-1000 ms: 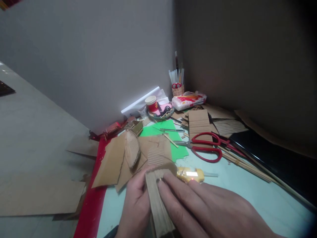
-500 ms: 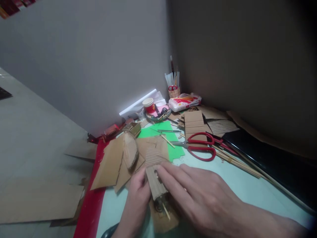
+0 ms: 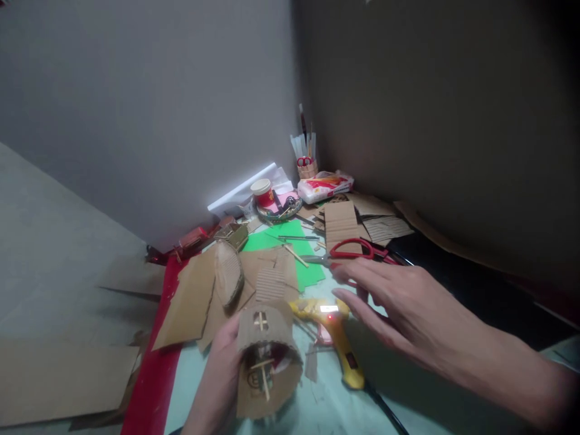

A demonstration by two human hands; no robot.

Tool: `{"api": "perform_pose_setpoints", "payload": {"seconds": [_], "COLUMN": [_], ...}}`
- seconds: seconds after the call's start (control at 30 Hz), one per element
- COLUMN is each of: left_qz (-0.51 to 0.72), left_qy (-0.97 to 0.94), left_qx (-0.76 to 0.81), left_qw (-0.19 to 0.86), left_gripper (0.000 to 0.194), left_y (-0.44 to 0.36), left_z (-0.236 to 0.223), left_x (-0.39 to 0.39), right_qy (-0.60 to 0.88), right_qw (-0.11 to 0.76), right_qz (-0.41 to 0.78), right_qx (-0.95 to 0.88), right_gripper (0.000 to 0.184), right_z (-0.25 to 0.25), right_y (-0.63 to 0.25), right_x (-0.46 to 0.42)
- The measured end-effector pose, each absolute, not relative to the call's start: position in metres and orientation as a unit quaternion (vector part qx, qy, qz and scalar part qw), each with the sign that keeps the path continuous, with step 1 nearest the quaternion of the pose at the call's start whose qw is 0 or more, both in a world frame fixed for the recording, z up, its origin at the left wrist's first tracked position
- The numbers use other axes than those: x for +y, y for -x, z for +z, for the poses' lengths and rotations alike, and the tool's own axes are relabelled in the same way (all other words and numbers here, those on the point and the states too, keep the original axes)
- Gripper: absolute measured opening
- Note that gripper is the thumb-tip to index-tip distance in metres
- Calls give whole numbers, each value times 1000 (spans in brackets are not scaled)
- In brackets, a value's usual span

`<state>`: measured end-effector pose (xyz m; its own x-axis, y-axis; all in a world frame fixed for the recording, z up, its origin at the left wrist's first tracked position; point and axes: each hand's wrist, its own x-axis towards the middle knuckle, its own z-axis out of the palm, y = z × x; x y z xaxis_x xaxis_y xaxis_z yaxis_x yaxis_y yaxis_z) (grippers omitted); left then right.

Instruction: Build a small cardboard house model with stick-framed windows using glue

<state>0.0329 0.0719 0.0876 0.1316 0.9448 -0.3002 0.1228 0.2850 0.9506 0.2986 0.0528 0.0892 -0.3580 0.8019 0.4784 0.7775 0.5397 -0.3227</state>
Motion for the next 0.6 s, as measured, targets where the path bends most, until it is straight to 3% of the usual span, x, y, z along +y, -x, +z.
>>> {"api": "perform_pose_setpoints", "payload": {"seconds": [0.17, 0.27, 0.4, 0.6], "left_qz": [364, 361, 365, 390], "left_qy": [-472, -474, -478, -491], "left_qx": [559, 557, 556, 540], "left_qw": [577, 579, 574, 561], "left_gripper": [14, 17, 13, 5], "left_y": [-15, -13, -15, -8], "left_z": [84, 84, 87, 91], "left_x": [72, 69, 64, 62], "right_qy": [511, 512, 516, 521], "right_qw": [202, 199, 216, 230], "right_qz": [64, 59, 51, 65], "right_qx": [-833, -833, -827, -820], "right_gripper": [26, 11, 19, 8], "right_z": [49, 32, 20, 21], "right_y": [-292, -275, -263, -278], "right_x": [40, 27, 22, 27]}}
